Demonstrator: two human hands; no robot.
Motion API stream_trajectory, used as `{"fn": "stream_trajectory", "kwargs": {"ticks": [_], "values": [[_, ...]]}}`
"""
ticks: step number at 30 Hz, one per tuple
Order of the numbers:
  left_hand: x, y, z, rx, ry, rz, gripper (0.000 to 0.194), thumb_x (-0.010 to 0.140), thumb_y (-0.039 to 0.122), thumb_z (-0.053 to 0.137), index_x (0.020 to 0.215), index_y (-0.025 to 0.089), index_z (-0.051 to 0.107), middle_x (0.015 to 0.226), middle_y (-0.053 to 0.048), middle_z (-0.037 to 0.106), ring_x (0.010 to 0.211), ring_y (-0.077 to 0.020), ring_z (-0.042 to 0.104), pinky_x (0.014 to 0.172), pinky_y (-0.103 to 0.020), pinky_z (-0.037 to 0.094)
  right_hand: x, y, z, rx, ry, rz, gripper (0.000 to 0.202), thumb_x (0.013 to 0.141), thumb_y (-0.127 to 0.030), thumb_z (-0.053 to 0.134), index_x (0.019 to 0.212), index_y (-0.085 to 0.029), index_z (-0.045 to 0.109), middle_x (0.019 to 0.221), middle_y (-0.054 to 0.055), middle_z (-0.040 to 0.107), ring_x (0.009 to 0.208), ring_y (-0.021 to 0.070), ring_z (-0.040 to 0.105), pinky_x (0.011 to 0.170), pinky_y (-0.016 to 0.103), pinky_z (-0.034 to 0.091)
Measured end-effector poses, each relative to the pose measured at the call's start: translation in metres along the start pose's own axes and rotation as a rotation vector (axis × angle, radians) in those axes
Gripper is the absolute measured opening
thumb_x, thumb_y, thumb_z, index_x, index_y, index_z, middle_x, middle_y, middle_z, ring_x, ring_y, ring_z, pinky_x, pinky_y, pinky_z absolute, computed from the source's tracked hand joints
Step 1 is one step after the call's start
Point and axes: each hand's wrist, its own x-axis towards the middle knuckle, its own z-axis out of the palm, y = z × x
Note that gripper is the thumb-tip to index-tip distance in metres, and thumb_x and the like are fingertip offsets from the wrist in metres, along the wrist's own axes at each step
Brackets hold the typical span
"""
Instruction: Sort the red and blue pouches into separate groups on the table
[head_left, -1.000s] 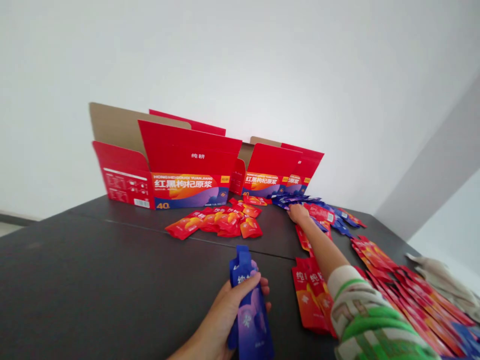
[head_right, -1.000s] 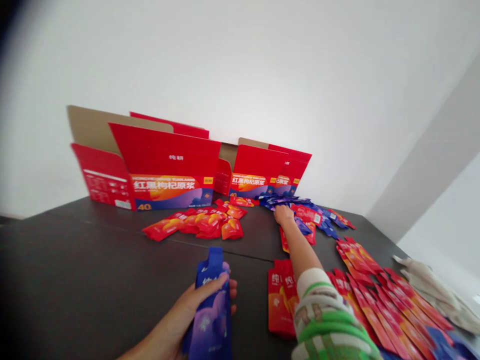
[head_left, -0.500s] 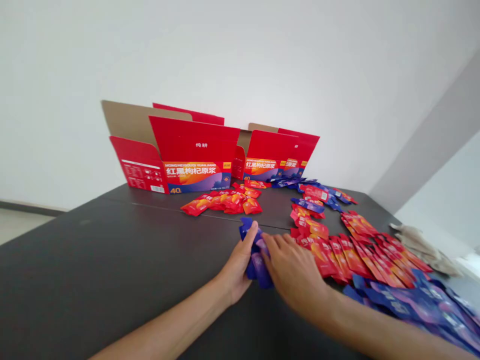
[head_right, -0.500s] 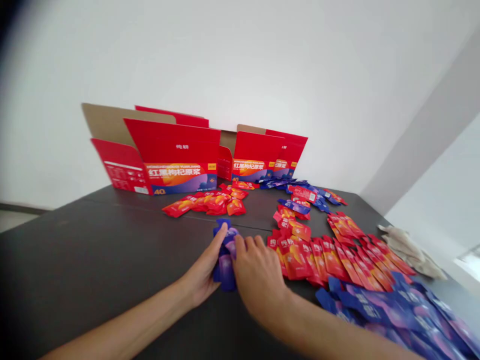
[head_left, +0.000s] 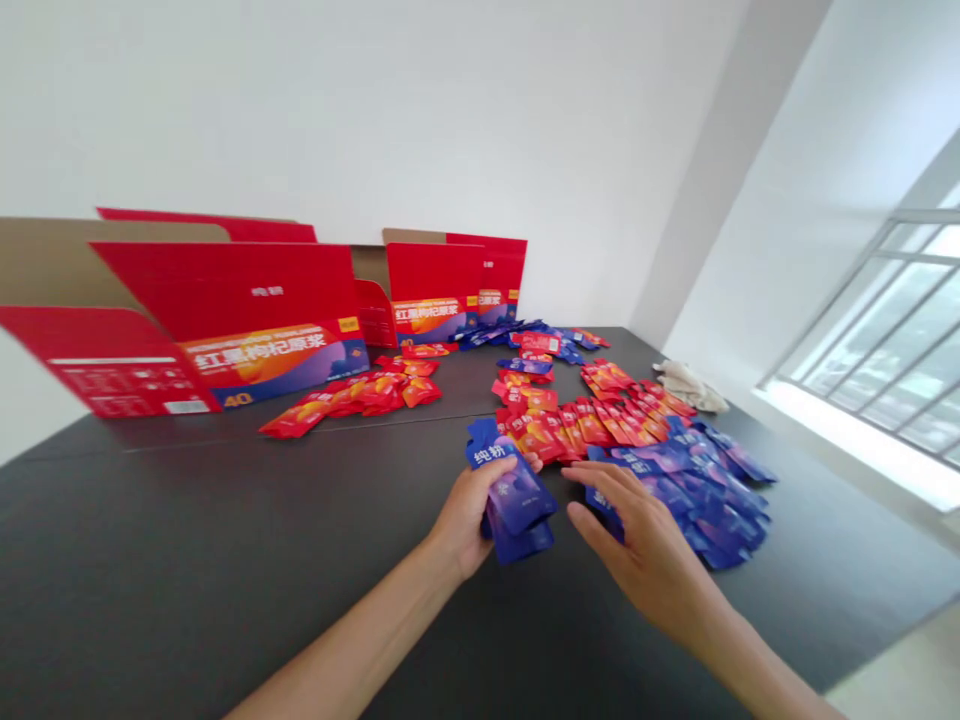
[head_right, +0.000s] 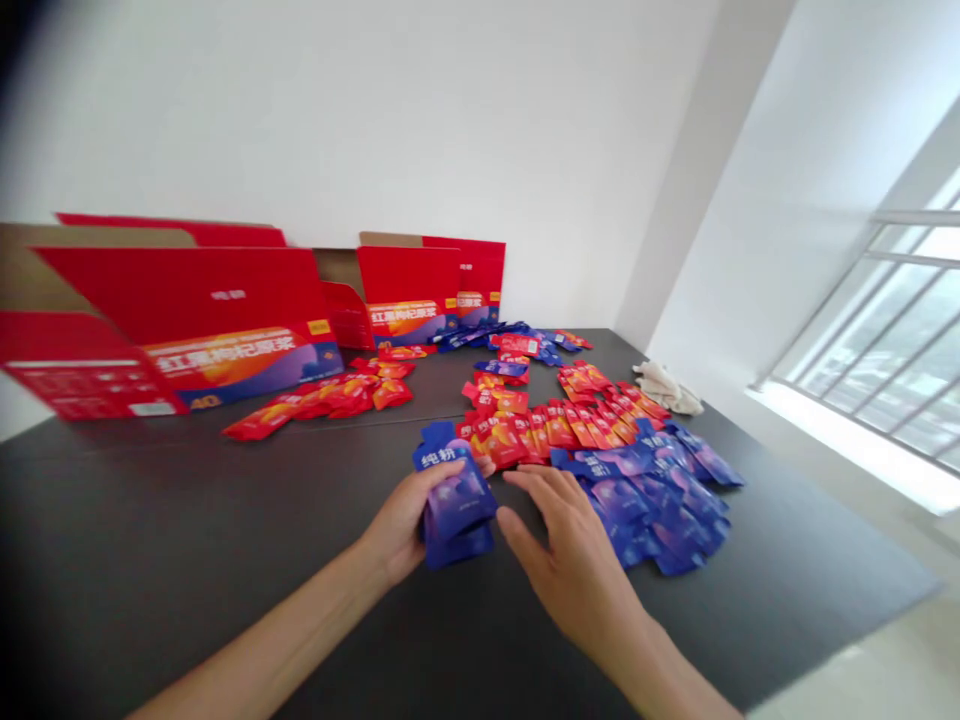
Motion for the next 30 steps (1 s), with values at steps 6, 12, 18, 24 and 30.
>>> {"fn": "stream_trajectory", "kwargs": {"ticks": [6, 12, 18, 24, 30], "values": [[0.016, -0.062, 0.049, 0.228, 0.094, 0.152, 0.027, 0.075, 0.026, 0.063, 0.098, 0.014, 0.062, 0.086, -0.008, 0.070, 0.080, -0.0226, 0.068, 0.076, -0.034, 0.054, -0.062, 0.036, 0.002, -0.058, 0.299, 0.173, 0.024, 0.094, -0.034, 0.049, 0.115, -0.026, 0.058, 0.116, 0.004, 0.057, 0.109, 0.0185, 0.053, 0.094, 0.033, 0.042], [0.025, -0.086, 0.067, 0.514, 0.324, 0.414, 0.067, 0.081, 0.020, 0.057, 0.140, 0.005, 0.029, 0.145, -0.022, 0.033, 0.137, -0.0276, 0.029, 0.115, -0.039, 0.020, -0.068, 0.065, 0.011, -0.114, 0.319, 0.201, 0.025, 0.093, -0.033, 0.050, 0.115, -0.026, 0.057, 0.117, 0.004, 0.057, 0.109, 0.0206, 0.052, 0.095, 0.038, 0.040], [0.033, -0.100, 0.094, 0.704, 0.322, 0.480, 0.061, 0.087, 0.015, 0.038, 0.142, -0.006, 0.021, 0.149, -0.026, 0.021, 0.142, -0.0273, 0.018, 0.117, -0.036, 0.015, -0.060, 0.093, 0.009, -0.162, 0.373, 0.167, 0.029, 0.092, -0.040, 0.047, 0.112, -0.022, 0.059, 0.113, 0.008, 0.058, 0.106, 0.0242, 0.052, 0.095, 0.044, 0.039], [0.036, -0.113, 0.119, 0.807, 0.306, 0.458, 0.063, 0.085, 0.015, 0.040, 0.142, -0.007, 0.022, 0.151, -0.027, 0.014, 0.143, -0.0308, 0.013, 0.117, -0.039, 0.014, -0.065, 0.108, -0.002, -0.197, 0.423, 0.214, 0.031, 0.092, -0.044, 0.046, 0.109, -0.023, 0.062, 0.113, 0.008, 0.059, 0.107, 0.0245, 0.053, 0.095, 0.043, 0.040], [0.027, -0.093, 0.093, 0.986, 0.187, 0.378, 0.071, 0.082, 0.023, 0.047, 0.143, -0.006, 0.021, 0.151, -0.027, 0.015, 0.142, -0.0335, 0.011, 0.117, -0.043, 0.014, -0.063, 0.125, -0.028, -0.251, 0.385, 0.207, 0.035, 0.091, -0.051, 0.044, 0.107, -0.026, 0.063, 0.113, 0.005, 0.061, 0.107, 0.0239, 0.055, 0.094, 0.041, 0.042]]}}
